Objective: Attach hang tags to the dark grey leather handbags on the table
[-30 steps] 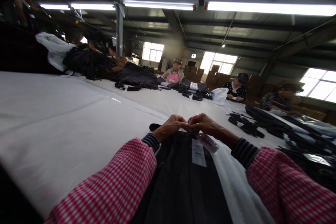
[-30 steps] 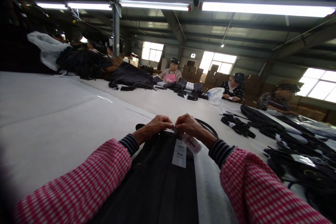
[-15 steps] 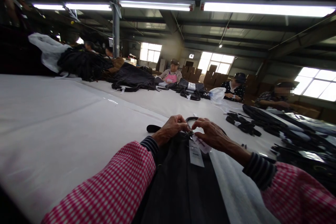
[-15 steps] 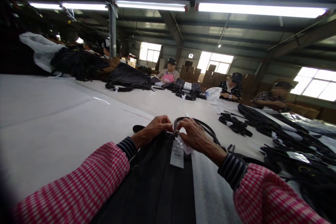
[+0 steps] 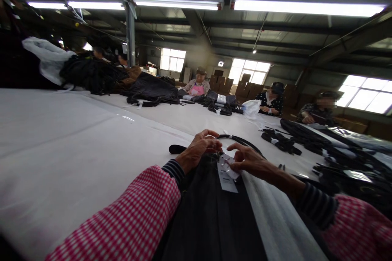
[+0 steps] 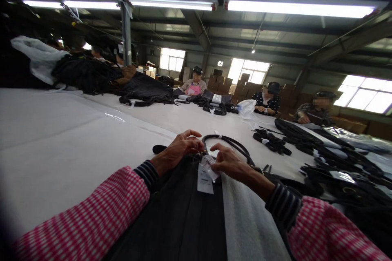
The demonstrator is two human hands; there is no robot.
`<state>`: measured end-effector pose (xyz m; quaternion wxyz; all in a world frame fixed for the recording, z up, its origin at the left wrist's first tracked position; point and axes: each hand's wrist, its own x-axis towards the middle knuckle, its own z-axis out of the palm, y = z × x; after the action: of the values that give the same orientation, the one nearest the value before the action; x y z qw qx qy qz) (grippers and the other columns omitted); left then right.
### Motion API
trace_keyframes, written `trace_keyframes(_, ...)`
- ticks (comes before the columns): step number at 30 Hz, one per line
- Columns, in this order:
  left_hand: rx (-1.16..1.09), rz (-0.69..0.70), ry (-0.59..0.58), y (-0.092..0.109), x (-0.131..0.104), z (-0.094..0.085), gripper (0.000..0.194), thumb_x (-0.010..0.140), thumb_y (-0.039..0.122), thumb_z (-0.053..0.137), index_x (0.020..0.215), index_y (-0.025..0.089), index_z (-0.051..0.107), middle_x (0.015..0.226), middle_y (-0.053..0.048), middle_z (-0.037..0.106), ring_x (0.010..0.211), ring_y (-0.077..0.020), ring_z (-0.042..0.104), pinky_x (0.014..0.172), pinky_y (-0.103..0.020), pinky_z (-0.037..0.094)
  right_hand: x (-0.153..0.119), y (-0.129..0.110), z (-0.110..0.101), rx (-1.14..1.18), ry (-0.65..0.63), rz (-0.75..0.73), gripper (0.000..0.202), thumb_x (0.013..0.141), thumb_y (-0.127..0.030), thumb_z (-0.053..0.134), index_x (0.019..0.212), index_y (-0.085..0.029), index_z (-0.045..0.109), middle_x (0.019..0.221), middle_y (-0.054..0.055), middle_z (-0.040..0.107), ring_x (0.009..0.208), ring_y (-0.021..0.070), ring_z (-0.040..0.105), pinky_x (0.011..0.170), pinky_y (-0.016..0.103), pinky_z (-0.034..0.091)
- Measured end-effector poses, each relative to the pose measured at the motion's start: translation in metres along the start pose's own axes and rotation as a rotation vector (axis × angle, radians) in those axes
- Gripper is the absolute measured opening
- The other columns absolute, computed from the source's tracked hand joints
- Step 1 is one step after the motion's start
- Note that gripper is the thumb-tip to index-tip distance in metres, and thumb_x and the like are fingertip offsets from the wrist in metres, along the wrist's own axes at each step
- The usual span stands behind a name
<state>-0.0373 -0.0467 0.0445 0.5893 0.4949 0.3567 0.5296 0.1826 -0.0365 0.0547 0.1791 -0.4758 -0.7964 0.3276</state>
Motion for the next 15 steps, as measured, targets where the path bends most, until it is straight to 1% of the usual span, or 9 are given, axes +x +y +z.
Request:
trace_keyframes(2,-0.096,-0.035,0.034,-0.002,0.002,-0.001,0.030,0.082,0.009,0.063,0.110,0.015,0.054,0.090,-0.008,0.073,0.071,-0.0127,0.068,0.073,-0.027,0.053,0.003,-0.001,-0.003,0.183,0.038,0.052,0.057,0.067,-0.022,0.068,0.123,-0.018,0.054,0.067,-0.006,0.059,0.062,0.0150,0.055,0.056,0.027,0.041)
trace_keyframes(3,-0.129,-0.045,0.047,-0.004,0.003,-0.001,0.031,0.082,0.008,0.062,0.111,0.014,0.054,0.091,-0.010,0.074,0.070,-0.0127,0.068,0.073,-0.028,0.054,0.004,-0.003,-0.005,0.237,0.072,0.080,0.058,0.066,-0.022,0.067,0.123,-0.018,0.053,0.067,-0.006,0.057,0.060,0.0144,0.054,0.053,0.026,0.040)
trace_keyframes(5,-0.157,-0.038,0.048,-0.008,0.005,-0.002,0.034,0.081,0.004,0.061,0.113,0.014,0.055,0.095,-0.012,0.074,0.070,-0.0130,0.069,0.074,-0.028,0.055,0.006,-0.008,-0.011,0.255,0.157,0.106,0.059,0.066,-0.024,0.067,0.123,-0.019,0.053,0.068,-0.006,0.057,0.057,0.0138,0.052,0.048,0.024,0.037)
trace_keyframes(6,-0.163,-0.030,0.043,-0.009,0.005,-0.003,0.037,0.079,0.001,0.060,0.114,0.013,0.055,0.098,-0.012,0.074,0.071,-0.0130,0.069,0.074,-0.028,0.056,0.008,-0.011,-0.013,0.235,0.199,0.090,0.060,0.066,-0.025,0.068,0.124,-0.019,0.053,0.071,-0.005,0.059,0.057,0.0140,0.053,0.046,0.024,0.036)
trace_keyframes(8,-0.176,-0.017,0.050,-0.013,0.006,-0.003,0.044,0.075,-0.004,0.058,0.116,0.013,0.056,0.104,-0.013,0.074,0.072,-0.0131,0.069,0.072,-0.028,0.057,0.012,-0.014,-0.013,0.191,0.267,-0.009,0.060,0.068,-0.025,0.067,0.126,-0.020,0.052,0.078,-0.003,0.062,0.059,0.0149,0.057,0.047,0.024,0.038)
trace_keyframes(11,-0.184,-0.001,0.112,-0.015,0.006,-0.001,0.053,0.072,-0.007,0.057,0.121,0.013,0.058,0.112,-0.013,0.072,0.080,-0.0147,0.070,0.065,-0.024,0.055,0.023,-0.016,-0.008,0.059,0.326,-0.187,0.062,0.072,-0.022,0.063,0.132,-0.025,0.051,0.087,-0.001,0.065,0.063,0.0150,0.059,0.053,0.025,0.042)
trace_keyframes(13,-0.179,0.006,0.149,-0.016,0.006,0.000,0.055,0.071,-0.007,0.060,0.123,0.013,0.060,0.116,-0.014,0.070,0.084,-0.0154,0.070,0.062,-0.022,0.054,0.031,-0.019,-0.003,-0.073,0.379,-0.258,0.060,0.073,-0.018,0.062,0.132,-0.027,0.056,0.086,-0.002,0.066,0.066,0.0143,0.058,0.059,0.026,0.042)
trace_keyframes(15,-0.187,0.000,0.171,-0.017,0.006,0.001,0.055,0.072,-0.006,0.064,0.123,0.013,0.063,0.118,-0.013,0.070,0.085,-0.0152,0.070,0.065,-0.023,0.055,0.039,-0.023,-0.003,-0.120,0.395,-0.278,0.052,0.074,-0.020,0.064,0.126,-0.025,0.062,0.079,-0.002,0.065,0.066,0.0143,0.057,0.061,0.027,0.040)
